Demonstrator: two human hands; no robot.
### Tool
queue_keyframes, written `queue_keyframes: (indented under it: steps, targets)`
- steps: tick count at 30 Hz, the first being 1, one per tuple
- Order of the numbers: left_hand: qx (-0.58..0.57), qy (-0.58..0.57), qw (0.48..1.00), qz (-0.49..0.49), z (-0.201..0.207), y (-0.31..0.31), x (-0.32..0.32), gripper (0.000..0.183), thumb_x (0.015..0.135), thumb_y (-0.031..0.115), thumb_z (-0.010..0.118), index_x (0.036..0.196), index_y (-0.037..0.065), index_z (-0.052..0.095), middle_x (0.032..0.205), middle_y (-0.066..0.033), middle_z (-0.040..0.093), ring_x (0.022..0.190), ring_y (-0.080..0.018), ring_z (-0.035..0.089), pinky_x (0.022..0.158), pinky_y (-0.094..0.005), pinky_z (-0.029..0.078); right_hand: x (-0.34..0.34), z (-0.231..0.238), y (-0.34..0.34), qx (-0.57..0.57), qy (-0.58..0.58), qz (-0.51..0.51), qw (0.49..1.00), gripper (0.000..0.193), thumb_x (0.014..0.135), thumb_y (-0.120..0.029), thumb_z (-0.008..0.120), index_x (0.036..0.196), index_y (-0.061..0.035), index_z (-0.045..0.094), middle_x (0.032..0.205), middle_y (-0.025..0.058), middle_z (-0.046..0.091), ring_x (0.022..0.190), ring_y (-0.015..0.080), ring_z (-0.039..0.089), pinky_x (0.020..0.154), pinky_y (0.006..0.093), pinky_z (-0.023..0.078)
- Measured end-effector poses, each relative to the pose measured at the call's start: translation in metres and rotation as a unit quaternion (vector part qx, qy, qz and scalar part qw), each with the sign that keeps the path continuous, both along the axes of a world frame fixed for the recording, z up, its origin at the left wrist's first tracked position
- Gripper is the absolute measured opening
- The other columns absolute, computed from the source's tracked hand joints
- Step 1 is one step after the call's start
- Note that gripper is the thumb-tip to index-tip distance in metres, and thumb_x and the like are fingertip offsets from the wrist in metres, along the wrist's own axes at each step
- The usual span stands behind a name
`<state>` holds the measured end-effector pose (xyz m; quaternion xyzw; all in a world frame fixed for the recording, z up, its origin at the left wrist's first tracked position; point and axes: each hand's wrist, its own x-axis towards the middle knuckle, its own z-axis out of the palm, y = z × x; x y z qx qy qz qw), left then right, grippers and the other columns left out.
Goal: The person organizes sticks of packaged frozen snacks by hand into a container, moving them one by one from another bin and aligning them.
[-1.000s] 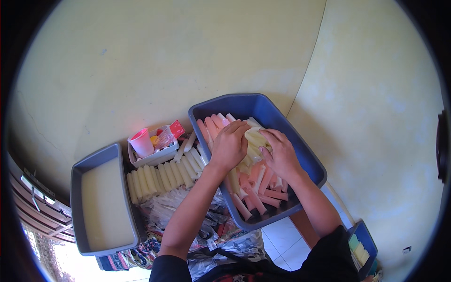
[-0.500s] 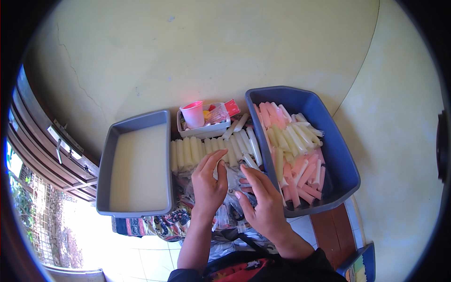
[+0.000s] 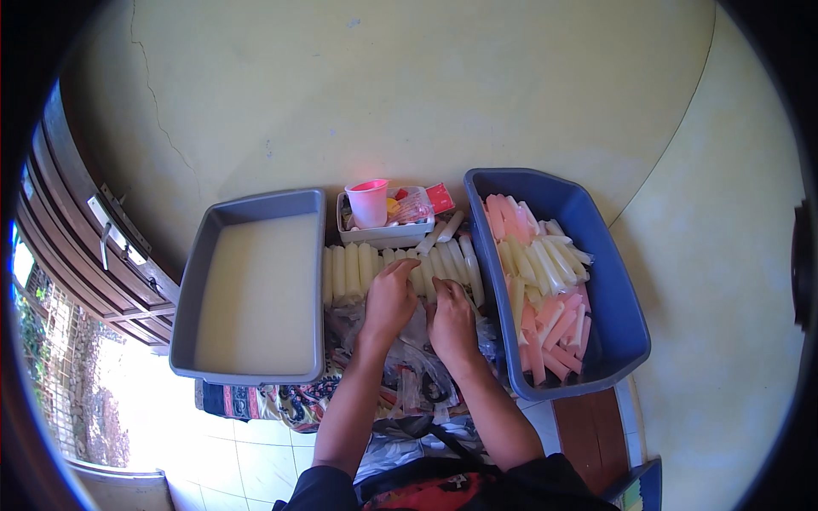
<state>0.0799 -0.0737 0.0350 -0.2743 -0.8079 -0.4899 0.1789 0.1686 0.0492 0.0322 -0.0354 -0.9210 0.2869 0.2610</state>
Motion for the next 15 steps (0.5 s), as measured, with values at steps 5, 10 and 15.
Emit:
queue_keyframes:
  steps: [5,10,15]
  targets:
    - [-0.098,0.008,0.995,-0.035,-0.014,0.024,-0.048,0.045,0.082,-0.009,0.055,0.121,0.0,0.075,0.117,-0.0262,0.074,0.111,-0.0465,0.07,0.099,-0.0541,0.056,-0.017,-0.016,0.005,0.022,-0.062,-0.02,0.998,0.038,0.092,-0.002,0.069,0.13,0.0037,0.065,0.122,0.0253,0.066,0.107,0.0474,0.07,0.091,0.053,0.058]
    - [-0.114,0.003,0.992,-0.045,-0.034,0.038,-0.06,0.043,0.08,-0.007,0.056,0.119,-0.006,0.074,0.114,-0.0288,0.074,0.113,-0.0476,0.068,0.103,-0.0544,0.054,-0.018,-0.017,0.004,0.043,-0.064,-0.06,0.995,0.035,0.092,-0.007,0.071,0.125,0.0001,0.068,0.117,0.0235,0.068,0.1,0.0459,0.072,0.087,0.0524,0.059]
    - [-0.088,0.082,0.992,-0.036,-0.05,0.041,-0.065,0.04,0.08,-0.003,0.058,0.116,-0.008,0.073,0.113,-0.0293,0.074,0.117,-0.0477,0.066,0.109,-0.0532,0.051,-0.019,-0.007,-0.001,0.037,-0.087,-0.071,0.993,0.04,0.089,-0.012,0.077,0.126,-0.0008,0.07,0.109,0.0236,0.07,0.1,0.0452,0.073,0.086,0.0519,0.06]
